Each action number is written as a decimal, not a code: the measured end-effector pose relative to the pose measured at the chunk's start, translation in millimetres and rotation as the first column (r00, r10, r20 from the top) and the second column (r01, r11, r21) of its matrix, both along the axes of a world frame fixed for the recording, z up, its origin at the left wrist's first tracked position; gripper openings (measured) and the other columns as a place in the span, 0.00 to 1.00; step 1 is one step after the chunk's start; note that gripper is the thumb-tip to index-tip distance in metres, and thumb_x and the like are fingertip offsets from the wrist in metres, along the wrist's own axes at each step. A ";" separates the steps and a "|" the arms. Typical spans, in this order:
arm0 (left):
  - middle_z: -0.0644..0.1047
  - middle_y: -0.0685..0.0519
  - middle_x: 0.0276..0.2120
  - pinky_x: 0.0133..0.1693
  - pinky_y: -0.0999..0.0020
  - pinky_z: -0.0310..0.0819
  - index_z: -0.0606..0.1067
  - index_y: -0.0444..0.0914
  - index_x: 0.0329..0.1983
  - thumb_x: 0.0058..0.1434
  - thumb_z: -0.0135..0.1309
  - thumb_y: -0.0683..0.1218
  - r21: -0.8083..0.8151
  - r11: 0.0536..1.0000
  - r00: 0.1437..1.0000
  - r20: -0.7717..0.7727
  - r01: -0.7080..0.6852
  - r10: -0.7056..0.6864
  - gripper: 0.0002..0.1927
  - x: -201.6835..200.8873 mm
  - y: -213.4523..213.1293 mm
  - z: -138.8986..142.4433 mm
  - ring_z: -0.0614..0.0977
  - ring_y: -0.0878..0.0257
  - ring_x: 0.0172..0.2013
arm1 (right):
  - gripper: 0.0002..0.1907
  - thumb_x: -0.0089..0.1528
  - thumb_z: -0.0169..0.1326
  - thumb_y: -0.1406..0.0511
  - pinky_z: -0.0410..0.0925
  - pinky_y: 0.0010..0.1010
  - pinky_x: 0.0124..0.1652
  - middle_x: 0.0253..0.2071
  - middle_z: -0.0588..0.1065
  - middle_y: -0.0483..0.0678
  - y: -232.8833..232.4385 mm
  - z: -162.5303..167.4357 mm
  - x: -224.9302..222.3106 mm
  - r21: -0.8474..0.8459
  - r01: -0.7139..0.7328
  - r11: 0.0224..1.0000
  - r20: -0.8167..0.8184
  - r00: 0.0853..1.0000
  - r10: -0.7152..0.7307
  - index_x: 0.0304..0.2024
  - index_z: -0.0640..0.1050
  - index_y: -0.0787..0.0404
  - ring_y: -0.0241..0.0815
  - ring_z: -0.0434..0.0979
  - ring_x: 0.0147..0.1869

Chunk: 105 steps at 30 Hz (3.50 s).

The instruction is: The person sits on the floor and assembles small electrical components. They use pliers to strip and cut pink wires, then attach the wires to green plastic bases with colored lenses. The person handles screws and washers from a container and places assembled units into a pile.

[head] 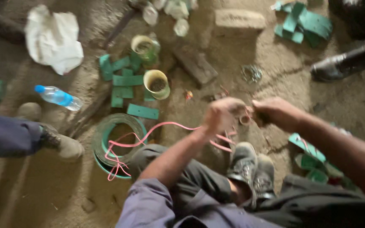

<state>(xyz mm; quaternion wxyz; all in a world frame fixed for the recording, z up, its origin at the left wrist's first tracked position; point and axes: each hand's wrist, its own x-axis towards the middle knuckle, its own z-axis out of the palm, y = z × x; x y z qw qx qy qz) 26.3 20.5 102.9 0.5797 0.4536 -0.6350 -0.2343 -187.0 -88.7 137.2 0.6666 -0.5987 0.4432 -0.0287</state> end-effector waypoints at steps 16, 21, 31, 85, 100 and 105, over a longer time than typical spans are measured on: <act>0.79 0.52 0.39 0.42 0.72 0.78 0.81 0.35 0.46 0.66 0.56 0.33 0.183 0.962 0.953 -0.259 0.204 -0.153 0.09 32.9 -2.4 15.4 0.81 0.66 0.40 | 0.09 0.66 0.62 0.64 0.71 0.38 0.52 0.46 0.79 0.49 34.5 -33.7 38.9 0.507 -0.103 0.856 0.666 0.676 -0.314 0.45 0.81 0.63 0.43 0.79 0.49; 0.77 0.48 0.47 0.44 0.69 0.81 0.75 0.33 0.56 0.58 0.67 0.40 0.000 0.981 0.981 0.016 0.195 -0.195 0.23 33.9 3.6 23.0 0.82 0.63 0.43 | 0.10 0.64 0.65 0.64 0.70 0.37 0.56 0.49 0.78 0.47 39.7 -39.3 43.0 0.482 -0.017 0.876 0.693 0.620 -0.369 0.46 0.81 0.60 0.41 0.78 0.51; 0.76 0.47 0.48 0.50 0.63 0.81 0.75 0.35 0.57 0.60 0.58 0.32 -0.190 0.981 0.950 0.312 0.047 0.015 0.21 31.6 6.5 26.7 0.82 0.52 0.49 | 0.08 0.63 0.57 0.67 0.72 0.35 0.48 0.41 0.79 0.49 33.0 -26.5 42.4 0.472 0.106 0.875 0.585 0.705 -0.401 0.43 0.79 0.65 0.42 0.79 0.44; 0.81 0.54 0.30 0.31 0.77 0.74 0.80 0.30 0.41 0.67 0.58 0.40 0.377 0.919 0.815 -0.563 0.110 0.134 0.06 14.1 2.0 -5.2 0.79 0.72 0.29 | 0.06 0.64 0.58 0.68 0.75 0.30 0.41 0.34 0.79 0.46 52.0 -60.6 77.2 0.168 0.481 0.861 0.553 0.677 -0.486 0.39 0.79 0.66 0.36 0.79 0.36; 0.76 0.58 0.27 0.28 0.76 0.66 0.76 0.36 0.39 0.69 0.54 0.38 0.340 0.879 0.735 -0.677 0.334 -0.017 0.01 34.5 1.6 -2.1 0.74 0.72 0.26 | 0.11 0.65 0.64 0.70 0.71 0.37 0.55 0.47 0.77 0.45 42.0 25.7 55.4 -0.996 0.086 -0.016 0.080 0.969 0.234 0.48 0.78 0.58 0.45 0.78 0.52; 0.76 0.57 0.36 0.38 0.74 0.72 0.75 0.35 0.45 0.72 0.54 0.32 0.089 0.976 0.881 -0.453 0.196 -0.136 0.05 39.4 -0.1 7.6 0.76 0.71 0.35 | 0.11 0.64 0.57 0.68 0.69 0.22 0.41 0.39 0.79 0.42 51.4 27.0 63.0 -0.203 0.277 0.939 0.455 0.876 -0.160 0.49 0.78 0.57 0.30 0.77 0.42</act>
